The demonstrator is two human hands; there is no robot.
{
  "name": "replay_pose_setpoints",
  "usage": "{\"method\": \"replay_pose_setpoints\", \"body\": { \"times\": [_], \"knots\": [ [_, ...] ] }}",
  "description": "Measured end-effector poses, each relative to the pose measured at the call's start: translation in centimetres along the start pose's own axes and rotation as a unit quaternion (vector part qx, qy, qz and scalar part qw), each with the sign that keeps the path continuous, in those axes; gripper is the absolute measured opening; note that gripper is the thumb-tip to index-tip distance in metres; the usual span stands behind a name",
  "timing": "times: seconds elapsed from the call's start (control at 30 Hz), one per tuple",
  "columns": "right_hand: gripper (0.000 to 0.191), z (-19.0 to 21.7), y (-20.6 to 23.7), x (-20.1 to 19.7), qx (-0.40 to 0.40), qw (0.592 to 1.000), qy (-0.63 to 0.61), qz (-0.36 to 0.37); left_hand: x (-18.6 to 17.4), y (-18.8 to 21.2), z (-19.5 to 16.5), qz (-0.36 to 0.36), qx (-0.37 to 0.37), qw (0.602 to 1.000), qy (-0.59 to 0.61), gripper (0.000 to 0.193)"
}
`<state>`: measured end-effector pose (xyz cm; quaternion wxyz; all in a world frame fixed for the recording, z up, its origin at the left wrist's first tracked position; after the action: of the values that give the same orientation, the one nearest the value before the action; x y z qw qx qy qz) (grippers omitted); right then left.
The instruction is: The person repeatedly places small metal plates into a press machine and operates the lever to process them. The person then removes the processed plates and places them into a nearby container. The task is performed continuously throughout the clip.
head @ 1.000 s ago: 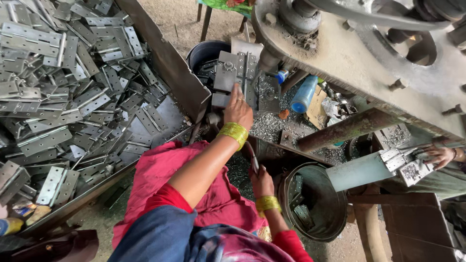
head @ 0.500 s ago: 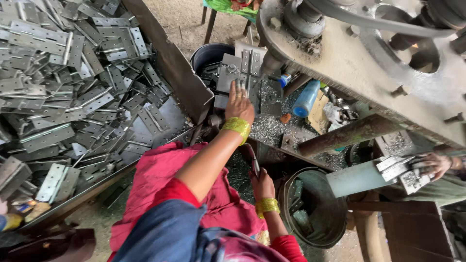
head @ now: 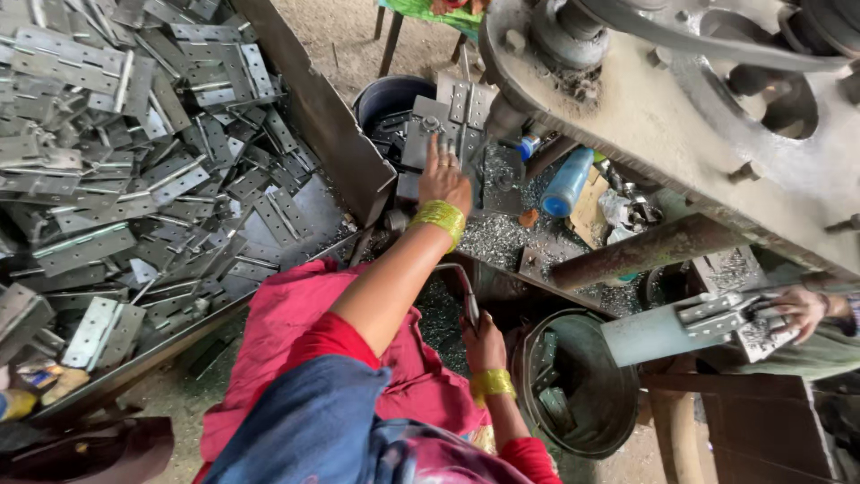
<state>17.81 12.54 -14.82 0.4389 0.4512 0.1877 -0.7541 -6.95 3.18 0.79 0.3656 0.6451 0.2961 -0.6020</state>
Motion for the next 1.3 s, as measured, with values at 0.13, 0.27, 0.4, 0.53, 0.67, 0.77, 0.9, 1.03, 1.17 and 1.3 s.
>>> {"method": "replay_pose_setpoints", "body": {
  "times": [0.13, 0.27, 0.4, 0.53, 0.67, 0.77, 0.9, 1.03, 1.17, 1.3],
  "knots": [
    [0.051, -1.2, -0.6, 0.2, 0.041, 0.997, 0.055, 0.032, 0.1, 0.0, 0.2, -0.029, 0.004, 0.999, -0.040, 0.042],
    [0.051, -0.3, -4.1, -3.8, -0.029, 0.993, 0.105, 0.044, 0.0, -1.5, 0.3, 0.001, -0.001, 1.000, -0.007, 0.045],
    [0.048, 0.6, -3.1, -3.9, -0.051, 0.992, 0.117, 0.002, 0.1, -3.3, 0.5, -0.022, -0.030, 0.999, -0.002, 0.046],
    [0.053, -0.2, 0.4, 0.2, 0.036, 0.998, 0.055, -0.008, 0.7, -4.0, 0.3, -0.033, -0.032, 0.999, 0.010, 0.047],
    [0.050, -0.7, 0.5, 1.1, 0.056, 0.996, 0.066, 0.017, 0.3, -3.7, 0.4, -0.033, -0.035, 0.999, 0.003, 0.048],
    [0.050, 0.1, -0.3, -0.9, 0.068, 0.993, 0.089, 0.039, -0.1, -3.4, 0.8, 0.010, -0.028, 0.999, 0.033, 0.047],
    [0.063, 4.2, -0.9, -6.0, -0.031, 0.993, 0.091, -0.076, 0.0, -1.2, 0.7, -0.031, -0.022, 0.999, 0.001, 0.048],
    [0.050, 9.8, -1.0, -11.0, -0.141, 0.968, 0.015, -0.209, 3.3, 4.9, -0.5, -0.154, 0.012, 0.986, -0.058, 0.047],
    [0.041, 14.0, -1.0, -13.8, -0.147, 0.962, -0.003, -0.228, 5.8, 9.7, 0.5, -0.279, 0.128, 0.951, 0.024, 0.038],
    [0.030, 15.5, -0.3, -14.9, -0.140, 0.963, -0.029, -0.227, 3.1, 5.2, 1.6, -0.217, 0.164, 0.958, 0.089, 0.031]
  ]
}}
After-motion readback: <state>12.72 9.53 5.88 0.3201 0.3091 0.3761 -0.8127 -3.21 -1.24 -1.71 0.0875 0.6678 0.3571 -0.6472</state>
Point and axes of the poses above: each hand's wrist, its own y-axis away from the middle knuckle, its own x-axis out of the palm, z = x × y, the point moved 4 cm from there along -y, towards the middle knuckle
